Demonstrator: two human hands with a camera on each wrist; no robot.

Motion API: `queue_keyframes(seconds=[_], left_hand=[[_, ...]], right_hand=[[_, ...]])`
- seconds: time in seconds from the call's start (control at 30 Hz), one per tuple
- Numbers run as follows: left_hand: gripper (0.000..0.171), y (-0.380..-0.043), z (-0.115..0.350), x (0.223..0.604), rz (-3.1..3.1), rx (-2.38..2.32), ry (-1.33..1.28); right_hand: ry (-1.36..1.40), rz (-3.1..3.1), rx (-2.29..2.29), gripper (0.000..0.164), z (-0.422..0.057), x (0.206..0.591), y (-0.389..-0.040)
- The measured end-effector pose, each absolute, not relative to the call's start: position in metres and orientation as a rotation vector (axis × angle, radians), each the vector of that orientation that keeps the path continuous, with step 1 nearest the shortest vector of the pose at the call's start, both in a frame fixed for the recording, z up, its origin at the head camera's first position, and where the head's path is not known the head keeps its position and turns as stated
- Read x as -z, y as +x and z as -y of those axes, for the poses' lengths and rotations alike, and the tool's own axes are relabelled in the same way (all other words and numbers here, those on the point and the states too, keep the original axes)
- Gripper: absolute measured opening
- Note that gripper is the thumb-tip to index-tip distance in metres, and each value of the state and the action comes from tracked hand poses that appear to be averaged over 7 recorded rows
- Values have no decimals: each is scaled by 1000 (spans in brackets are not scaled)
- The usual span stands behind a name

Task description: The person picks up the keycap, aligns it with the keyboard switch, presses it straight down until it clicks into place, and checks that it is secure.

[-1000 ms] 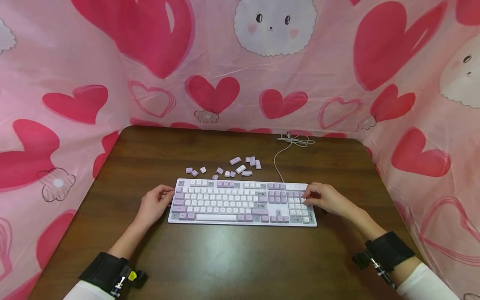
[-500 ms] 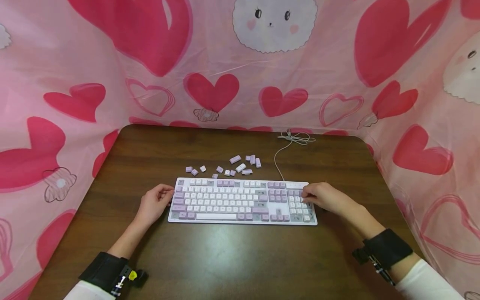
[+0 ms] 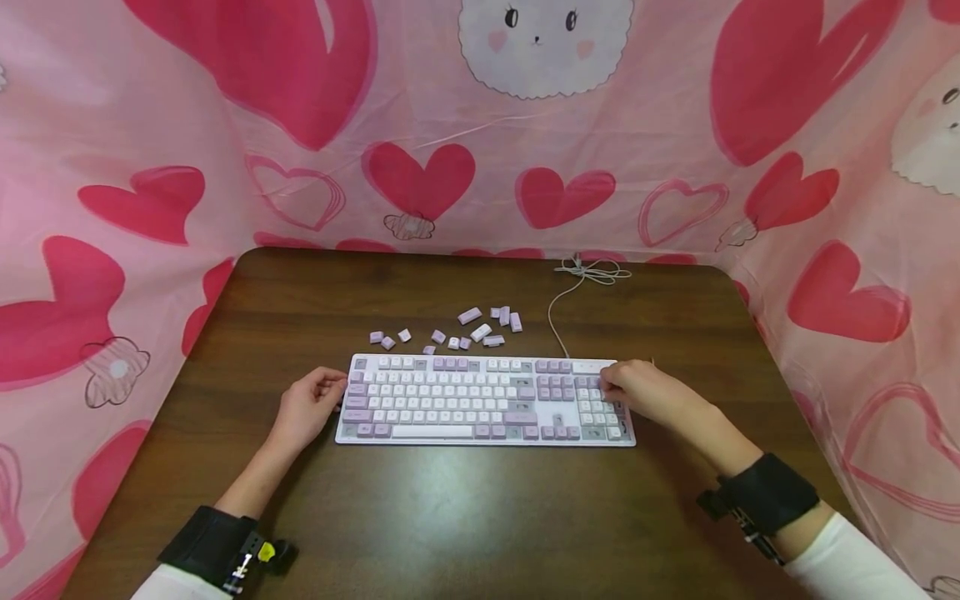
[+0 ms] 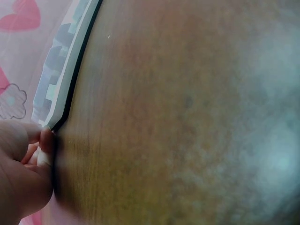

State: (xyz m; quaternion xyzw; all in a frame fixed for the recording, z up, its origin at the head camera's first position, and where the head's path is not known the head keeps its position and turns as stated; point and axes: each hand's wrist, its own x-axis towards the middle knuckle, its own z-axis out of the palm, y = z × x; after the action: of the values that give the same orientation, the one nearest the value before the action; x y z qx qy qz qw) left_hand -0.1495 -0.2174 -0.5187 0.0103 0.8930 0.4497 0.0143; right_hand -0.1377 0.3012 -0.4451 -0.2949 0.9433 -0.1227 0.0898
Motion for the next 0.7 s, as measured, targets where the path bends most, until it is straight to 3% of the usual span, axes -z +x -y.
queue_keyframes(seconds=[0.43,0.7], left_hand=[[21,-150,219,519,-2780,-1390,33],[21,-151,219,521,-2772,-1398,40]], right_hand=[[-882,-2762,355,17,-300,447,-145],[-920,-2750,613,18,-319,460,-146]])
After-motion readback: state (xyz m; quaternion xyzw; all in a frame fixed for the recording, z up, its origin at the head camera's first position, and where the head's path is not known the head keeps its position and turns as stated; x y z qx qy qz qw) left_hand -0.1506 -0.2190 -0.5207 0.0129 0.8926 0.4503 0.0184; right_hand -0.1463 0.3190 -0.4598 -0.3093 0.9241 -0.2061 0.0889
